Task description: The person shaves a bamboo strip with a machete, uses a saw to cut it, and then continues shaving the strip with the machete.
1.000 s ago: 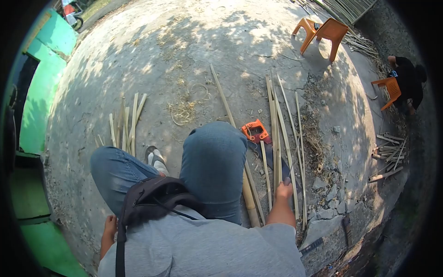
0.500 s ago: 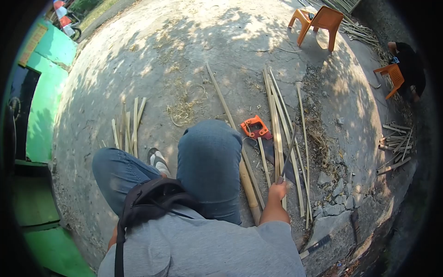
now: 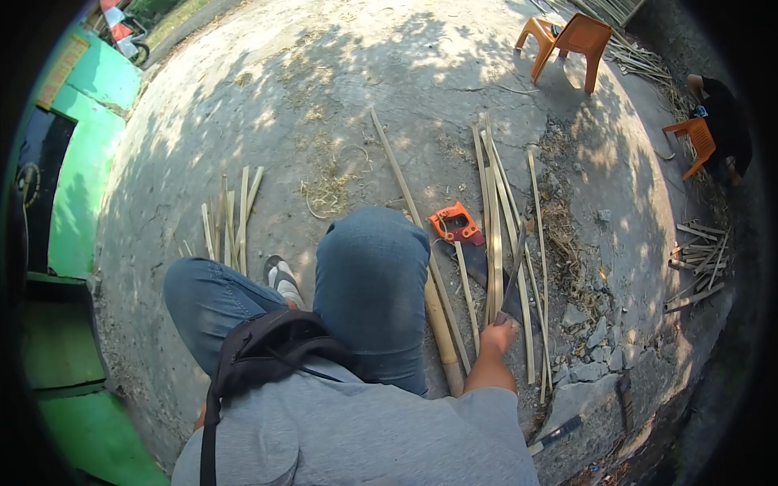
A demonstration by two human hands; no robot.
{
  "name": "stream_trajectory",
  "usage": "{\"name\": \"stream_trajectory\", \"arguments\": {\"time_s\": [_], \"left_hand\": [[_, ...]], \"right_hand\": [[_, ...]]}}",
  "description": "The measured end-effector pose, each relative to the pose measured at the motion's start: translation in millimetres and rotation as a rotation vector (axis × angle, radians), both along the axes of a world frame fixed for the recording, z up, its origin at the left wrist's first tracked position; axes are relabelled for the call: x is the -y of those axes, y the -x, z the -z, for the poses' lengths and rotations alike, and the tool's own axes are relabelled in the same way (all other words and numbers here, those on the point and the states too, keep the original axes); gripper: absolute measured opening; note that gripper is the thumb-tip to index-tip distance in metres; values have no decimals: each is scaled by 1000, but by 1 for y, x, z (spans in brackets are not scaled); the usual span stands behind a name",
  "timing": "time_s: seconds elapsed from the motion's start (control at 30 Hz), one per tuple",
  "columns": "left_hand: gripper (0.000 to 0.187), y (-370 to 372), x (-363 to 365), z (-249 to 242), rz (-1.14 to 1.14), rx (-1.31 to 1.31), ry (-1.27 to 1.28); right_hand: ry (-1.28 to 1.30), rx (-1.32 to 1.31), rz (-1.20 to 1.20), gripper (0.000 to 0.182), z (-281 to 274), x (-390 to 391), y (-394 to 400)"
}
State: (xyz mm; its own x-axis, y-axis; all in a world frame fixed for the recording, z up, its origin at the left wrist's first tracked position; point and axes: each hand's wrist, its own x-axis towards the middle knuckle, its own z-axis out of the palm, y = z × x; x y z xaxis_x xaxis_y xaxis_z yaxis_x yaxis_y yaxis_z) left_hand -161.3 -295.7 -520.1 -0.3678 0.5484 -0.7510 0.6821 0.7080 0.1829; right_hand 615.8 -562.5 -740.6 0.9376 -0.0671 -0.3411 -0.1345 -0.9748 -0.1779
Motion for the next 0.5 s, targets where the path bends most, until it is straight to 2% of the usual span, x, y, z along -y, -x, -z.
{"name": "stream_trajectory", "arguments": {"time_s": [0.17, 0.27, 0.37, 0.5], "left_hand": [[38, 17, -5, 23, -56, 55, -10], [34, -4, -13, 9, -67, 67, 21], [31, 1, -21, 18, -46, 52, -2], [29, -36, -25, -13, -7, 152, -90]], "right_hand": [[-75, -40, -47, 43, 17, 20, -7], [-116, -7, -25, 43, 31, 28, -9], [-150, 32, -14, 46, 40, 36, -9], [-248, 86, -68, 45, 35, 48, -9]]}}
